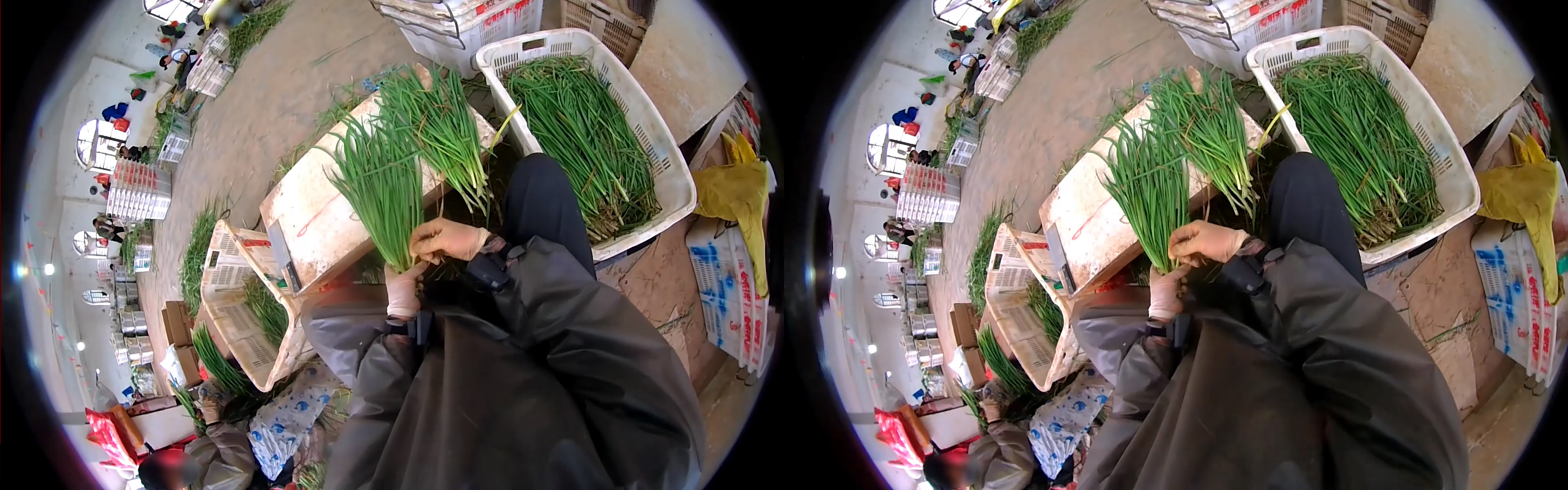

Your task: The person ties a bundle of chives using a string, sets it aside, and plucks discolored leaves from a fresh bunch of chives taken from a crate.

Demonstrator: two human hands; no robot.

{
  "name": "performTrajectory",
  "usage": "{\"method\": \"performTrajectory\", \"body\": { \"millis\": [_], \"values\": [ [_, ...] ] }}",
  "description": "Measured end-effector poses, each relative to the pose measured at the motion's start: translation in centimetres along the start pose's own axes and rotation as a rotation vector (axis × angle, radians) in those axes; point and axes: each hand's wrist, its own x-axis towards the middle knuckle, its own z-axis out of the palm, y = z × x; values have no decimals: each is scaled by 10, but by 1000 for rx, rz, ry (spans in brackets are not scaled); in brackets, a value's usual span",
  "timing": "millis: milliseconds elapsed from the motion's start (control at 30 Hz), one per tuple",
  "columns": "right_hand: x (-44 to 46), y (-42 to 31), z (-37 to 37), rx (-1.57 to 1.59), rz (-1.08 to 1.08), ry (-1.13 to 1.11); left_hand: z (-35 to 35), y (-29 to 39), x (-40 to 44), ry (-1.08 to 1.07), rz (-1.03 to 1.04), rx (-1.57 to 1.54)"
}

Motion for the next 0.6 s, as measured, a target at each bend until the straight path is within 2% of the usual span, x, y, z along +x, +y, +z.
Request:
{"method": "performTrajectory", "body": {
  "millis": [67,100,200,233,267,333,400,467,567,600],
  "values": [
    [-8,-12,2,205,-84,13,0,0,1,54,19,-4],
    [-7,-10,-9,340,-90,-67,1,-1,1,101,19,-30],
    [-10,-10,-17,-419,288,188,-2,0,4,124,-8,-78],
    [-4,13,-28,-1358,167,274,-5,-1,7,100,-19,-75],
    [-6,23,-26,-1416,546,454,-6,-1,7,75,-33,-69],
    [-4,42,-26,-1334,601,601,-6,1,7,49,-67,-124],
    [14,59,-29,-1256,289,453,-8,-1,3,28,-94,-188],
    [21,45,-18,-863,191,371,-10,-4,5,-4,-101,-255],
    [18,38,1,-254,277,448,-16,-7,10,-48,-141,-321],
    [18,38,4,-279,218,457,-17,-9,12,-70,-127,-308]
  ]
}}
